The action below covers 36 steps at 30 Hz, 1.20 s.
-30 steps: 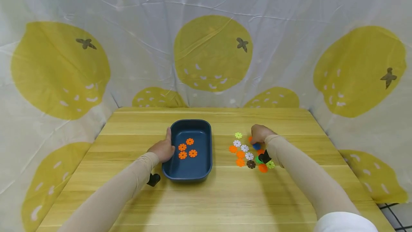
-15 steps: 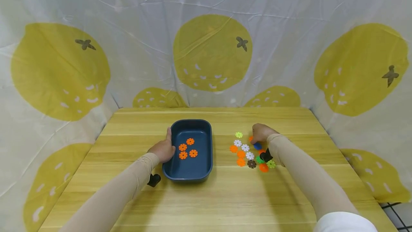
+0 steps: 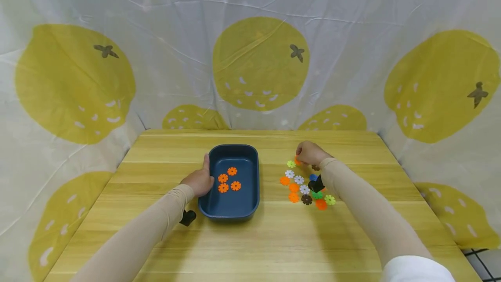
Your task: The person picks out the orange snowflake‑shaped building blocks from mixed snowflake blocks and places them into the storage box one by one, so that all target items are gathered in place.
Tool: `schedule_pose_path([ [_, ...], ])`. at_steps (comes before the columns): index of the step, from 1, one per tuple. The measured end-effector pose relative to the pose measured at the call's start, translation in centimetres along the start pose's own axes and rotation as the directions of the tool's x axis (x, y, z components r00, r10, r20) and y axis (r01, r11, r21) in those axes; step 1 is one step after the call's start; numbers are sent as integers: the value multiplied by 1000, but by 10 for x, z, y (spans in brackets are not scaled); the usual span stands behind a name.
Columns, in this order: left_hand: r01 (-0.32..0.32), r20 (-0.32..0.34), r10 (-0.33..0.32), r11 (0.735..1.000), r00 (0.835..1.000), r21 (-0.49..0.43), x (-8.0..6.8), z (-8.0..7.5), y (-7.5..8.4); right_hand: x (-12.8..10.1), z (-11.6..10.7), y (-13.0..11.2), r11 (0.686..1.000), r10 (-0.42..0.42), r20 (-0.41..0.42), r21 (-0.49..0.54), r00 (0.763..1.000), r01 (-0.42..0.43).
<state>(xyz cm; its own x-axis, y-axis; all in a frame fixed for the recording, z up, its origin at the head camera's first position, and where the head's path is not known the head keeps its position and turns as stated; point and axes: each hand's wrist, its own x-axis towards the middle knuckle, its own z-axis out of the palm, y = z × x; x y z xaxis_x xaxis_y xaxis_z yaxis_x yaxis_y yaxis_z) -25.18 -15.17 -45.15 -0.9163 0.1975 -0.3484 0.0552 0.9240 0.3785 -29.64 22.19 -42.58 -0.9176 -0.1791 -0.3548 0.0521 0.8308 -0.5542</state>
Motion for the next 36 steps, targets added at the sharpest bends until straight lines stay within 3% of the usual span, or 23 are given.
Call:
schedule_pose_path([
  [3,-5,-7,5,1000,1000,-1,-1,0,0,6,1,-30,988,-51,-2,143,999,51],
  [6,-11,-6,11,1000,1000,-4,-1,0,1,14,9,-64,955,-120,14,276,993,111],
  [8,-14,-5,14,1000,1000,-7,-1,0,0,19,19,-87,942,-156,38,305,987,137],
  [12,-12,-5,12,1000,1000,-15,-2,1,-1,24,46,-127,958,-188,121,242,975,155],
  [17,4,-11,-5,1000,1000,-23,-2,-1,-1,25,78,-154,978,-207,205,57,957,200],
  [22,-4,-15,4,1000,1000,-13,-2,0,-1,26,87,-155,975,-206,211,-38,955,219],
  [26,-19,-11,19,1000,1000,0,-1,-1,0,20,71,-150,979,-202,193,53,960,196],
  [31,-20,4,20,1000,1000,0,0,-1,-2,10,33,-131,974,-174,147,169,974,149],
  [33,-23,3,23,1000,1000,-6,0,-1,-3,5,20,-117,979,-155,122,150,980,136],
  [36,-27,8,27,999,1000,-18,0,-1,-5,-7,10,-88,993,-116,98,29,988,114],
])
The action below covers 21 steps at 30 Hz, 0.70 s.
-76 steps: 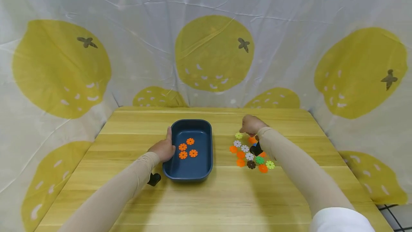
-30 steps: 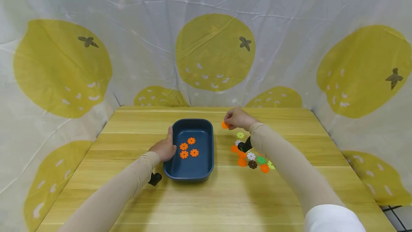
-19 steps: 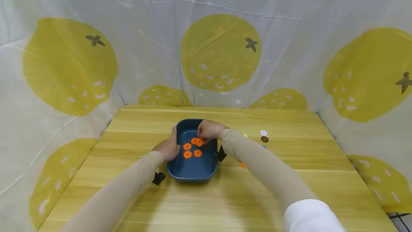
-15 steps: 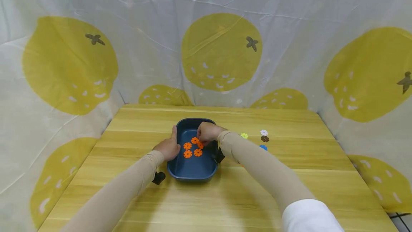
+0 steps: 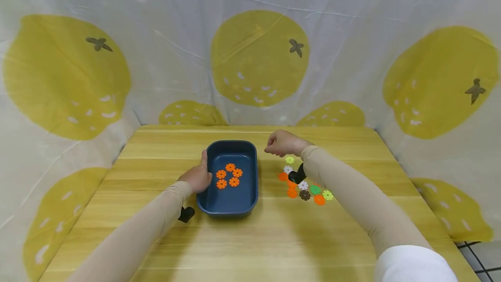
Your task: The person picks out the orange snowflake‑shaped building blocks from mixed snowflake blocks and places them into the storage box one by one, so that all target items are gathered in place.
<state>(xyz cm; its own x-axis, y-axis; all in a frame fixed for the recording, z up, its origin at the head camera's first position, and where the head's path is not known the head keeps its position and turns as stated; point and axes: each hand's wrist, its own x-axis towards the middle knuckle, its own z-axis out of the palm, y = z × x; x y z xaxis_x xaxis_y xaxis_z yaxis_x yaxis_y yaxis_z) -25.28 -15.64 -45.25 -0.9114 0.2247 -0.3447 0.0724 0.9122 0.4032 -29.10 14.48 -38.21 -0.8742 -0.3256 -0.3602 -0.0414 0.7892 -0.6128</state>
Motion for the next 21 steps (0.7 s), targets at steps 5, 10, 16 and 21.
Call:
schedule_pose_path([
  [5,-1,-11,1,1000,1000,22,-1,-5,-3,-19,12,40,981,90,9,-172,996,-87],
  [10,-7,-18,7,999,1000,31,-1,-6,-1,-24,35,57,964,196,-47,-173,979,-202],
  [16,-7,3,7,1000,1000,21,1,-1,2,-24,49,63,945,248,-105,-192,963,-265],
  [21,-5,-5,5,1000,1000,13,2,0,3,-21,50,63,959,234,-72,-149,970,-242],
])
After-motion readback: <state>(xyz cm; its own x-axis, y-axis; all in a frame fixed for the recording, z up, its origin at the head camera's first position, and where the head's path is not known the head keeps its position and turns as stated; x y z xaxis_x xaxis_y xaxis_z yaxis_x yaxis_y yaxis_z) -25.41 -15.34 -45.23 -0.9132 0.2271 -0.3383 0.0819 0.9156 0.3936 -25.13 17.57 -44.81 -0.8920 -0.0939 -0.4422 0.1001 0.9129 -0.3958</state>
